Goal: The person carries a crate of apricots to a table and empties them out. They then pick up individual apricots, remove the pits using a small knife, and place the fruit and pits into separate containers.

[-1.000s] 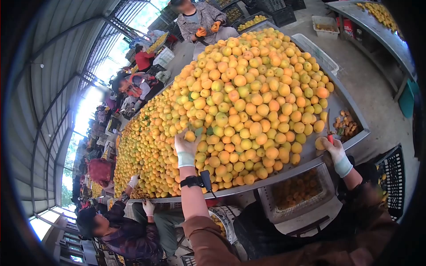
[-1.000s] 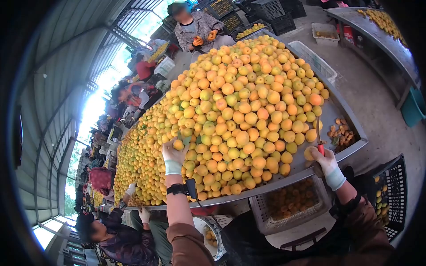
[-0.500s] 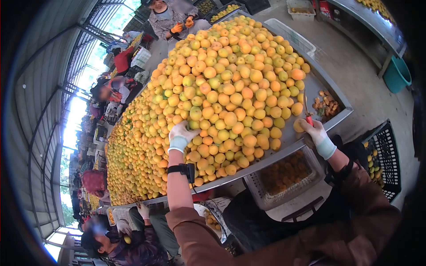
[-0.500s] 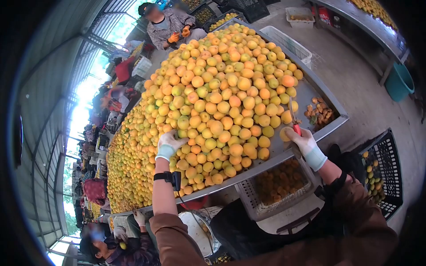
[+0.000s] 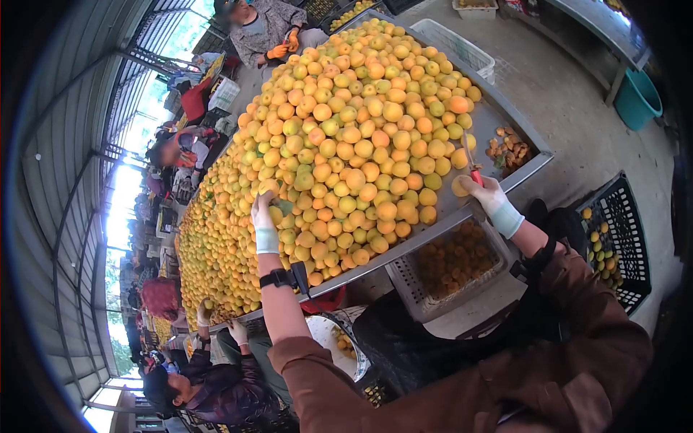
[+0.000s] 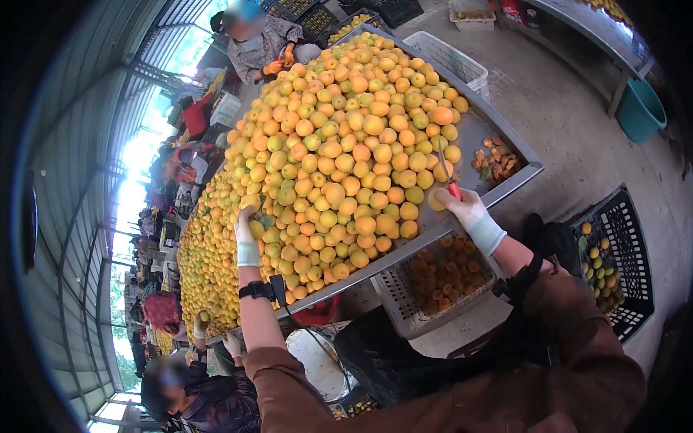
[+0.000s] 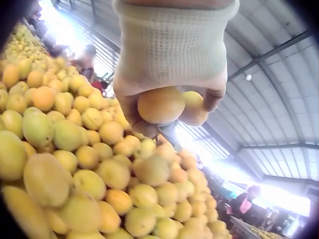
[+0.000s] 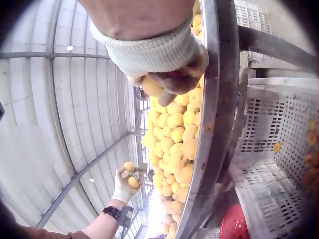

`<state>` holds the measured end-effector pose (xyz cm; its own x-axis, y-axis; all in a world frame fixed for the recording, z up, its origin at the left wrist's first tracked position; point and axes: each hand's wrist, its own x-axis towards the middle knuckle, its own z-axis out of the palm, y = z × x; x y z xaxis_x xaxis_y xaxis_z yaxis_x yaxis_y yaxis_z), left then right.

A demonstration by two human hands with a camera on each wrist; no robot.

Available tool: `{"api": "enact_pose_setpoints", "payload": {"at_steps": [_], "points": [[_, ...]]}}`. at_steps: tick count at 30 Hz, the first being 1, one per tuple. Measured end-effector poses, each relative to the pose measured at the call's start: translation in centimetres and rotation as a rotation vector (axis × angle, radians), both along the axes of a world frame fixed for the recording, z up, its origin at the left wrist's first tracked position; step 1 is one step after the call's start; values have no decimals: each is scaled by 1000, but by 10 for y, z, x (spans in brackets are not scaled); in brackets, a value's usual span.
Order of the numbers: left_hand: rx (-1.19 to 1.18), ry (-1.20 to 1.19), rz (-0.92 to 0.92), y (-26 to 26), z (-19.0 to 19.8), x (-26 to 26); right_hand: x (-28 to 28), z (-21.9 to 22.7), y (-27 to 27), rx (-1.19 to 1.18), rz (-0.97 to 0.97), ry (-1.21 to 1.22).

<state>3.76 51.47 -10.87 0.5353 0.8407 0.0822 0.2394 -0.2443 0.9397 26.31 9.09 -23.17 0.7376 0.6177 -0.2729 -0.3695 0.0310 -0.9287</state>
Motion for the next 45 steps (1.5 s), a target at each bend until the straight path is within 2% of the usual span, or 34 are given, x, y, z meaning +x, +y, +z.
{"api": "enact_pose_setpoints", "payload": {"at_steps": [2, 3, 4, 5, 6, 7, 8, 9, 10, 11, 12, 13, 14, 15, 16, 17, 18, 20, 22, 23, 24, 25, 26, 27, 28, 29, 30, 31, 32, 34, 36, 38, 40, 45], "points": [[-153, -252, 27, -35, -1, 18, -5, -14, 4, 72, -63, -23], [-246, -285, -129, -59, 1, 27, -6, -18, 2, 52, -27, -21], [-188, -244, -271, -76, -3, 43, -7, -20, 1, 33, 7, -19], [-181, -243, -320, -92, -19, 66, -10, -20, 0, 19, 14, -1], [-103, -207, -427, -142, -7, 88, -14, -18, -2, 18, 8, -2], [115, -128, -569, -198, 6, 111, -19, -16, -3, 22, 16, 8], [482, -48, -703, -252, 19, 133, -23, -13, -4, 26, 25, 18], [621, -11, -802, -302, 29, 158, -27, -11, -6, 21, 21, 31], [699, -320, -932, -340, 13, 184, -29, -8, -8, 21, 20, 29], [142, -224, -1062, -392, 20, 203, -30, -5, -8, -10, 24, 71], [-418, -154, -996, -444, 29, 222, -31, -3, -9, -41, 28, 114], [-366, -46, -1005, -487, 32, 230, -30, -2, -12, -71, 31, 157], [-202, -91, -1056, -531, 2, 249, -27, 5, -20, -7, 76, 162], [-349, 13, -1201, -562, 7, 248, -24, 5, -22, 31, 65, 161], [-100, -21, -1230, -592, -4, 250, -22, 5, -24, 69, 57, 161], [-60, -30, -1256, -616, -19, 244, -20, 5, -26, 68, 65, 166], [1, 149, -1342, -616, -4, 236, -17, 8, -29, 79, 48, 181], [149, -10, -1268, -598, 8, 218, -12, 12, -32, 96, 38, 205], [101, -144, -1211, -551, 9, 208, -8, 12, -35, 70, 57, 235], [27, -107, -1089, -517, 26, 190, -6, 2, -31, 85, 24, 222], [-74, -103, -972, -483, 22, 175, -5, -18, -21, 159, -60, 140], [-73, -127, -808, -440, 20, 156, -4, -41, -11, 231, -140, 54], [287, -111, -645, -392, 3, 143, -6, -11, -25, 160, -44, 125], [570, 9, -468, -333, -23, 124, -8, 22, -40, 87, 58, 190], [269, -78, -223, -288, -29, 110, -8, 23, -40, 82, 54, 196], [350, -67, -130, -250, -29, 95, -9, 22, -40, 92, 59, 193], [474, 101, -48, -200, -47, 75, -9, 21, -40, 102, 63, 189], [509, 314, 44, -190, -41, 65, -10, 24, -39, 79, 62, 188], [503, 313, 40, -174, -47, 62, -10, 16, -35, 72, 58, 189], [712, 775, -51, -153, -64, 65, -9, -2, -27, 61, -14, 111], [771, 813, -129, -144, -85, 74, -7, -11, -25, 48, -57, 47], [1086, 1044, -126, -152, -91, 82, -12, -4, -27, 33, -92, 0], [1142, 1077, -106, -151, -95, 81, -12, 3, -34, 18, -25, 87], [1154, 1157, -145, -142, -98, 89, -9, 11, -50, 36, -9, 24]]}}
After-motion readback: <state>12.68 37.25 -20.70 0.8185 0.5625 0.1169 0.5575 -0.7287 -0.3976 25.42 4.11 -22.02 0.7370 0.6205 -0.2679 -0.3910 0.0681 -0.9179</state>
